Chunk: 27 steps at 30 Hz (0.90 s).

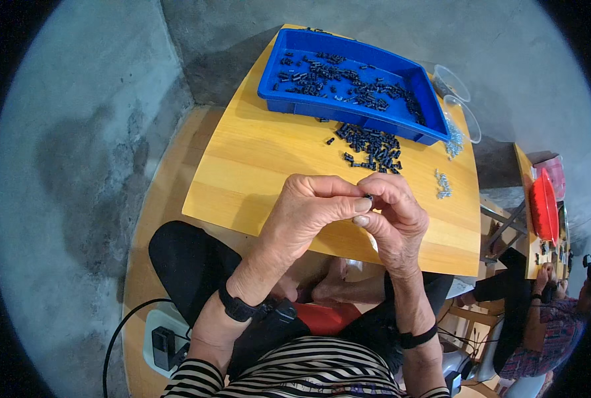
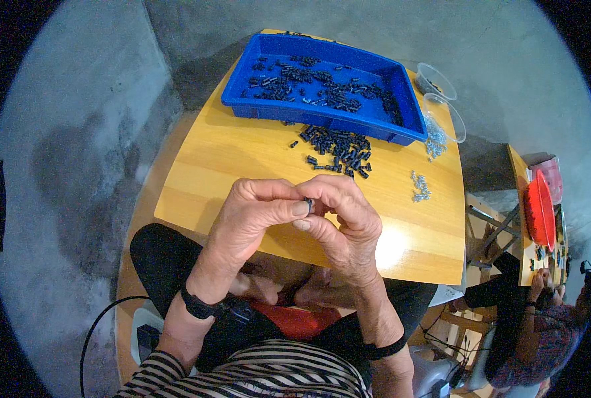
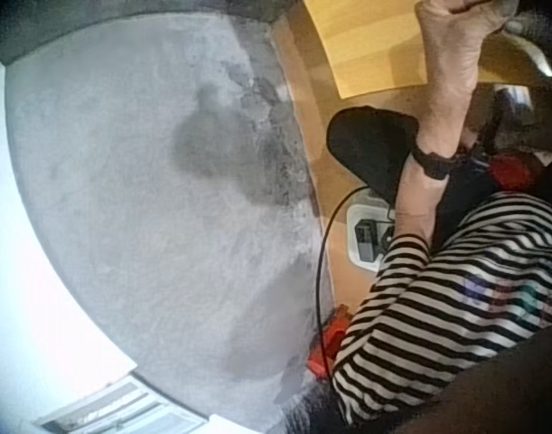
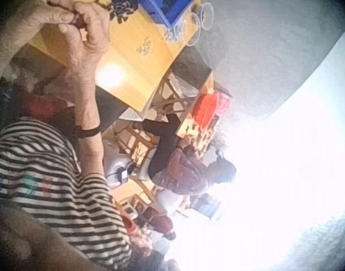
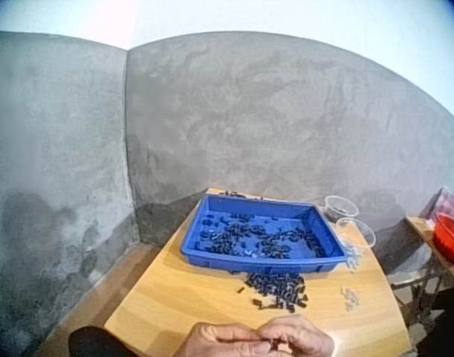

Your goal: Assembling small blue plastic components by hand in a workshop.

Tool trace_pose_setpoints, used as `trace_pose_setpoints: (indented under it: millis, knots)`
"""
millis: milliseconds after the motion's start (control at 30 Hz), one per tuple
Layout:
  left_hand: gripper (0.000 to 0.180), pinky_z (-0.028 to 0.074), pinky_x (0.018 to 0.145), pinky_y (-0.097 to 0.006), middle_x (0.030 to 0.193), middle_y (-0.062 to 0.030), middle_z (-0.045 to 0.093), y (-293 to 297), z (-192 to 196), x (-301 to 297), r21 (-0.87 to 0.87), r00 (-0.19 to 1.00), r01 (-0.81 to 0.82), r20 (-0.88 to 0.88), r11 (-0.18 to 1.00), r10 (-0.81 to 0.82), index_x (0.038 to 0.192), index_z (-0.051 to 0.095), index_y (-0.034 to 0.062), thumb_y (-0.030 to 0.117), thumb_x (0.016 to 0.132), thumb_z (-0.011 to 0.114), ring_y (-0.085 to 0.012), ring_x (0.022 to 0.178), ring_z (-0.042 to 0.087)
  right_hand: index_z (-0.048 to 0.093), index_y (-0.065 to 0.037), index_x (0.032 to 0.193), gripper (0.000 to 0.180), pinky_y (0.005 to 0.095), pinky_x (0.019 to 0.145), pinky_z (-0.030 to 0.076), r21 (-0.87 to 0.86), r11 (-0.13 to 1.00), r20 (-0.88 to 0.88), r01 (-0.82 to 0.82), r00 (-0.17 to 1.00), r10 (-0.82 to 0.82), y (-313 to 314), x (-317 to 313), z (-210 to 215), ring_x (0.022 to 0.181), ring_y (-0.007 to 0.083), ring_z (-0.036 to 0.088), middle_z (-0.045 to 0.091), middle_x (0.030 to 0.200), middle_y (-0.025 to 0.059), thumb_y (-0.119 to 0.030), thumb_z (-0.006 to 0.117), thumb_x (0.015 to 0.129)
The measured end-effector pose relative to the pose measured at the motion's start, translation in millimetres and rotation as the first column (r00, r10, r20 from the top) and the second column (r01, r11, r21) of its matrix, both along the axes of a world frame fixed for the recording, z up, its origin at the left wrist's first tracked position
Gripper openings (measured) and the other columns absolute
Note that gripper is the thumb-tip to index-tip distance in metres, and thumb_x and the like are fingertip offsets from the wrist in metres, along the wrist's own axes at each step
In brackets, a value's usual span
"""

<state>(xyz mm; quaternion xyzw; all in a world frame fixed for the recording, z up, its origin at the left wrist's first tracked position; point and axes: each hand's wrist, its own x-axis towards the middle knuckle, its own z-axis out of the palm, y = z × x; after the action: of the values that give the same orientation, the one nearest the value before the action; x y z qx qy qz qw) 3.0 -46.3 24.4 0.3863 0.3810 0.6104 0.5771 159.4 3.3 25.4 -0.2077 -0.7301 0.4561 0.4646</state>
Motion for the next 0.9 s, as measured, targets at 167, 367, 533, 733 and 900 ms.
trace_pose_setpoints:
  millis: [167, 367, 533, 733, 900]
  knots:
    - [0.02, 0.049, 0.069, -0.021, 0.077, -0.0048, 0.068, 0, 2, -2, 0.0, 0.992, 0.062, 0.112, 0.998, -0.061, 0.091, 0.071, -0.0012, 0.018, 0.087, 0.067, -0.0088, 0.072, 0.061, 0.065, -0.001, 0.104, 0.034, 0.0248, 0.074, 0.047, -0.061, 0.998, -0.069, -0.013, 0.998, 0.009, -2, 0, -3, 0.086, 0.0123, 0.055, 0.058, 0.104, 0.007, -0.006, 0.076, 0.072]
    - [0.019, 0.048, 0.073, -0.023, 0.083, -0.0049, 0.068, -3, 9, -9, -0.012, 0.996, 0.074, -0.046, 0.997, -0.075, 0.088, 0.07, -0.0001, 0.018, 0.089, 0.064, -0.0101, 0.077, 0.061, 0.065, 0.0, 0.103, 0.034, 0.0268, 0.079, 0.046, -0.19, 0.976, -0.228, -0.108, 0.972, 0.063, -6, -3, -11, 0.09, 0.0139, 0.054, 0.056, 0.11, 0.0083, -0.005, 0.076, 0.071]
    - [0.02, 0.044, 0.07, -0.022, 0.078, -0.001, 0.065, -5, 13, -7, 0.021, 0.986, 0.095, -0.14, 0.995, -0.092, 0.084, 0.07, -0.0001, 0.019, 0.089, 0.064, -0.0075, 0.074, 0.057, 0.065, -0.001, 0.103, 0.035, 0.0272, 0.079, 0.046, -0.224, 0.969, -0.226, -0.108, 0.973, 0.056, -8, -3, -15, 0.09, 0.0136, 0.054, 0.055, 0.112, 0.0083, -0.006, 0.077, 0.07]
    - [0.013, 0.043, 0.067, -0.02, 0.079, -0.0012, 0.065, -3, 10, -6, -0.019, 0.984, 0.115, -0.133, 0.993, -0.117, 0.088, 0.071, 0.0006, 0.013, 0.084, 0.069, -0.0059, 0.074, 0.057, 0.065, -0.001, 0.102, 0.035, 0.0271, 0.081, 0.045, -0.251, 0.962, -0.238, -0.103, 0.97, 0.042, -10, -2, -17, 0.092, 0.014, 0.054, 0.055, 0.111, 0.0083, -0.007, 0.077, 0.07]
    - [0.011, 0.043, 0.064, -0.019, 0.077, -0.0012, 0.065, -3, 8, -4, -0.041, 0.981, 0.112, -0.158, 0.993, -0.117, 0.087, 0.072, 0.0006, 0.01, 0.082, 0.071, -0.0054, 0.073, 0.056, 0.065, -0.001, 0.102, 0.034, 0.027, 0.082, 0.045, -0.136, 0.99, -0.152, -0.035, 0.988, 0.014, -9, 0, -19, 0.095, 0.0158, 0.055, 0.057, 0.109, 0.0092, -0.006, 0.077, 0.071]
